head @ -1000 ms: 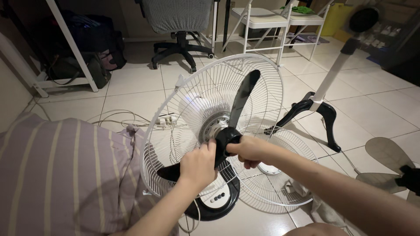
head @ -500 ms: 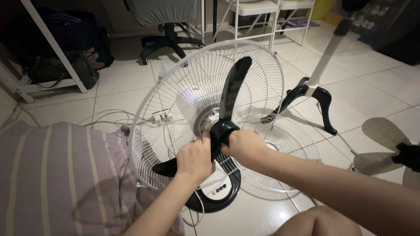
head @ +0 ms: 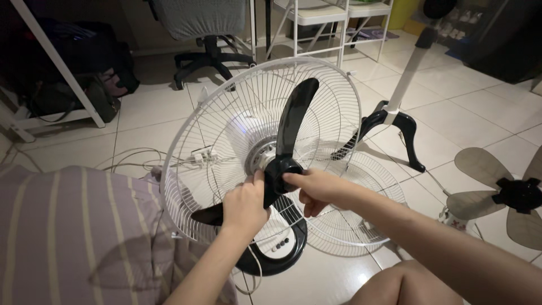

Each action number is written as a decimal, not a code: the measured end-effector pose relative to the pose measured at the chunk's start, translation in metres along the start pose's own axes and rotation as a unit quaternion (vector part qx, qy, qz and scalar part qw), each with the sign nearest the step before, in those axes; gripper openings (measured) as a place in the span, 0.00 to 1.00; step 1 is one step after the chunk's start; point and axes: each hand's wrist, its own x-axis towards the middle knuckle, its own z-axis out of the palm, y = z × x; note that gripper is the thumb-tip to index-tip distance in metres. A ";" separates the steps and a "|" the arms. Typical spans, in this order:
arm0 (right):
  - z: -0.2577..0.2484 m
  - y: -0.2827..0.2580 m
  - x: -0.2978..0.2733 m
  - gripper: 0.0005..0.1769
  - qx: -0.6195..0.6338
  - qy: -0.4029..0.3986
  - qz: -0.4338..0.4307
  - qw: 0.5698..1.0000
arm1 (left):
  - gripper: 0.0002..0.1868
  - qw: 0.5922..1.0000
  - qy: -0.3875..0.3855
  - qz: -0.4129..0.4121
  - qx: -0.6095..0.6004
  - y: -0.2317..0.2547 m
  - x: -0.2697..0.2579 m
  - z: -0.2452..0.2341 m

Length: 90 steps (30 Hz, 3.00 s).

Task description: The person assembles a standing fan by attaching the front grille, securing the fan blades with a central cap, and then attaching the rear grille. The person wipes the front grille with a cloth before final assembly.

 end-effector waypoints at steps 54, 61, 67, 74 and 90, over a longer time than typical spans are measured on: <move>0.040 0.198 0.117 0.22 -0.291 0.056 -0.177 0.938 | 0.36 0.924 0.374 -0.081 0.022 -0.030 -0.107 0.012; 0.125 0.262 0.190 0.35 -0.366 0.002 -0.145 0.919 | 0.69 0.886 0.368 -0.236 -0.155 -0.037 -0.093 0.039; 0.159 0.286 0.205 0.45 -0.355 -0.013 -0.111 0.928 | 0.75 0.877 0.356 -0.263 -0.185 -0.054 -0.073 0.044; 0.153 0.270 0.231 0.47 -0.366 -0.022 -0.095 0.925 | 0.78 0.884 0.287 -0.297 -0.216 -0.093 -0.042 0.053; 0.049 0.274 0.242 0.22 -0.102 0.233 -0.165 0.953 | 0.74 0.891 0.325 -0.283 -0.146 -0.118 -0.006 0.079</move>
